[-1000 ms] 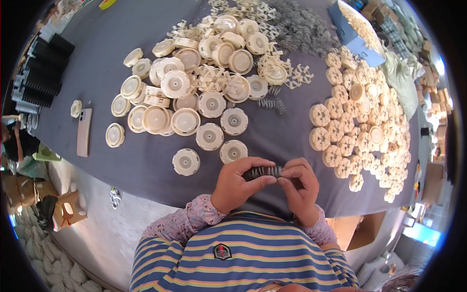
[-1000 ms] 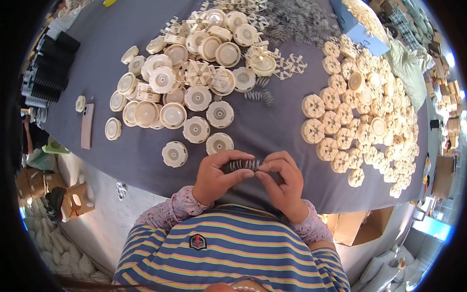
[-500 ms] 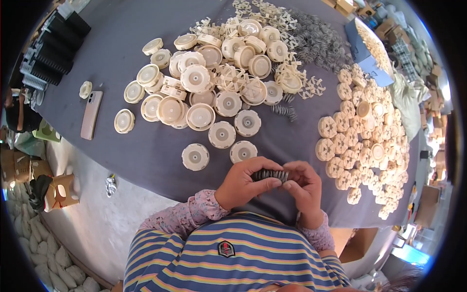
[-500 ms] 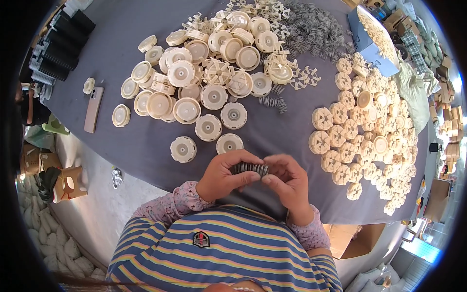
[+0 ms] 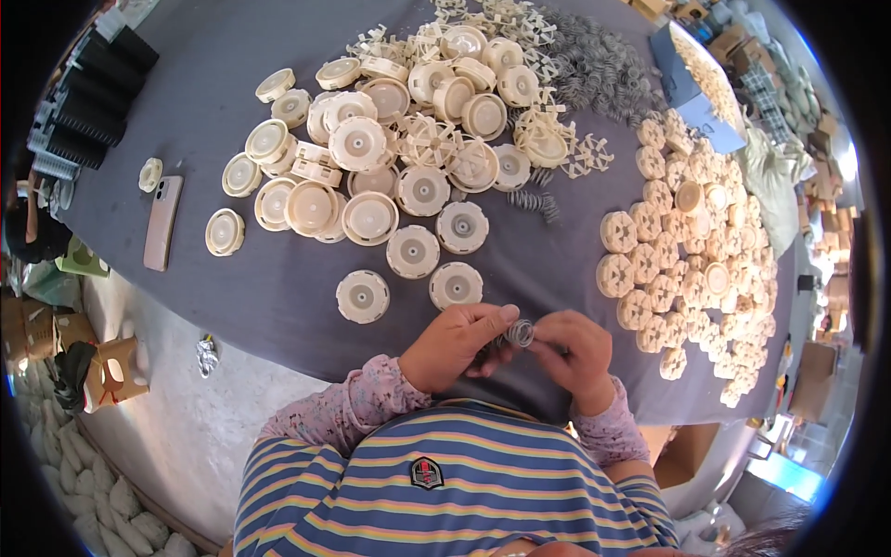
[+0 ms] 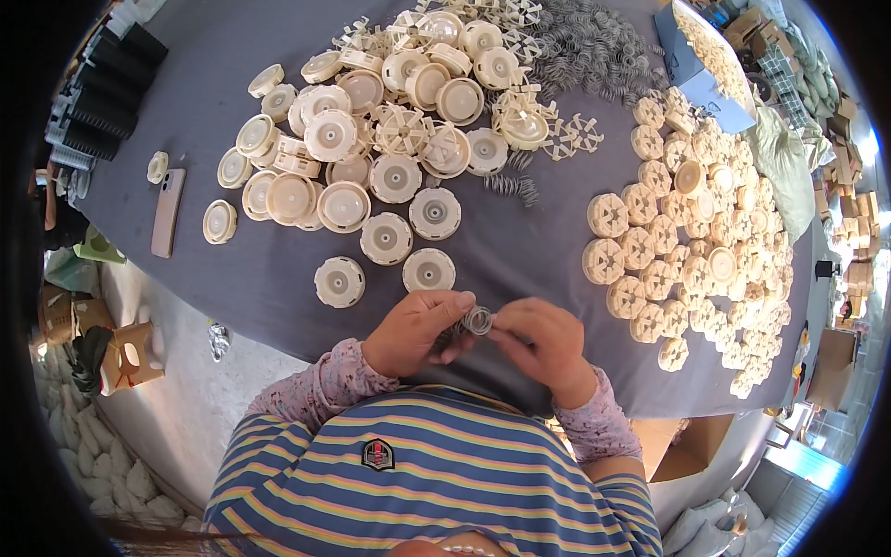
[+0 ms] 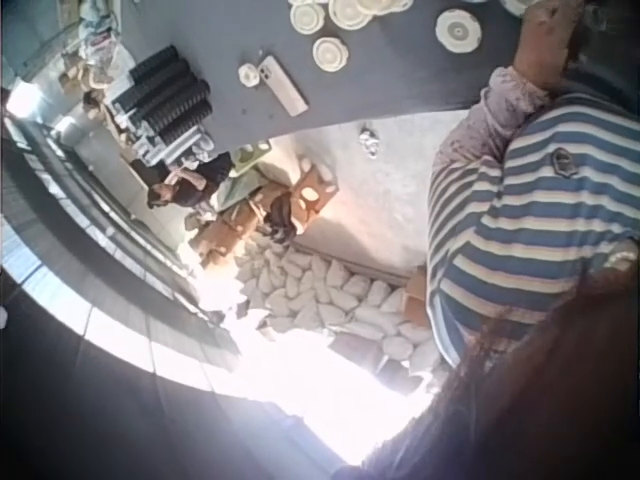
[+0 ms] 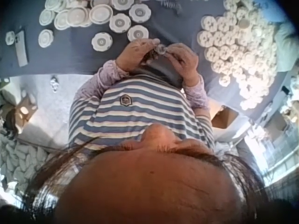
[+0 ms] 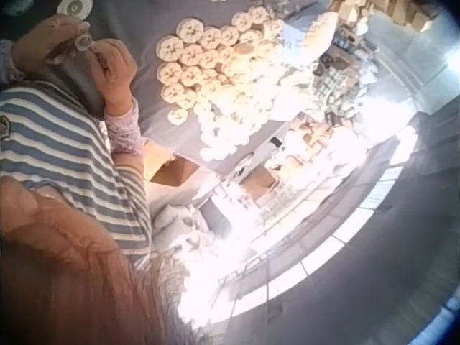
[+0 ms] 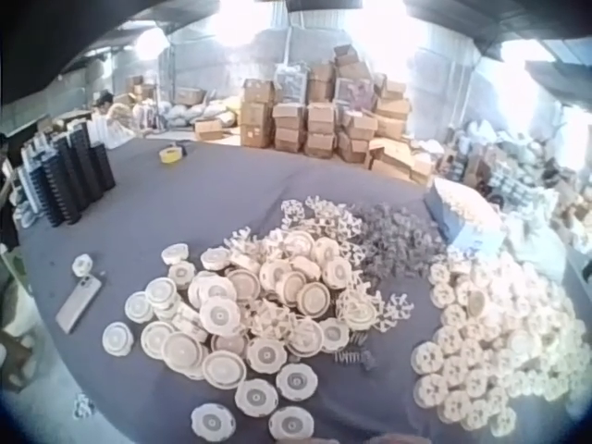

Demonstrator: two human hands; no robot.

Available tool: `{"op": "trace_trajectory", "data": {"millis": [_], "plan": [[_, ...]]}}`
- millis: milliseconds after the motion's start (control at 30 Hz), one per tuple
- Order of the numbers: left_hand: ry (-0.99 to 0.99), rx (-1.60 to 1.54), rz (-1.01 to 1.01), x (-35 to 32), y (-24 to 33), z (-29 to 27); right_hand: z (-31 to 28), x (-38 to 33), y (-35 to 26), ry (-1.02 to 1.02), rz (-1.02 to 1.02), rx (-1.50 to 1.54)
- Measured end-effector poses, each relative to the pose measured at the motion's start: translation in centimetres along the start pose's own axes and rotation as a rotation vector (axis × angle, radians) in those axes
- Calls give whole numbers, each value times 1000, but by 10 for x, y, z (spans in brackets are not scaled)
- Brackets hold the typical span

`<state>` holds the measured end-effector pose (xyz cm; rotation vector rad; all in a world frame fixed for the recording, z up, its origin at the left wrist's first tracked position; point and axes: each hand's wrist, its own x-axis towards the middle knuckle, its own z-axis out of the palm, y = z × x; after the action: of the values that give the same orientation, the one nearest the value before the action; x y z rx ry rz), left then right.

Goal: The person assembles small plastic components by hand, inserting metal springs and plastic gears into a plastic housing base, then securing them with a plastic cap.

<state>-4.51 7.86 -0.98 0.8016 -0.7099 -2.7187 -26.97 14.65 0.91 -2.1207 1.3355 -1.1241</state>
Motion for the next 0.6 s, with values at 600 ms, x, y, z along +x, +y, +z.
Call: {"op": "trace_trajectory", "data": {"millis": [600], "plan": [[210,299,400,2,-12,7,9,5,-7,109,32,-71]]}}
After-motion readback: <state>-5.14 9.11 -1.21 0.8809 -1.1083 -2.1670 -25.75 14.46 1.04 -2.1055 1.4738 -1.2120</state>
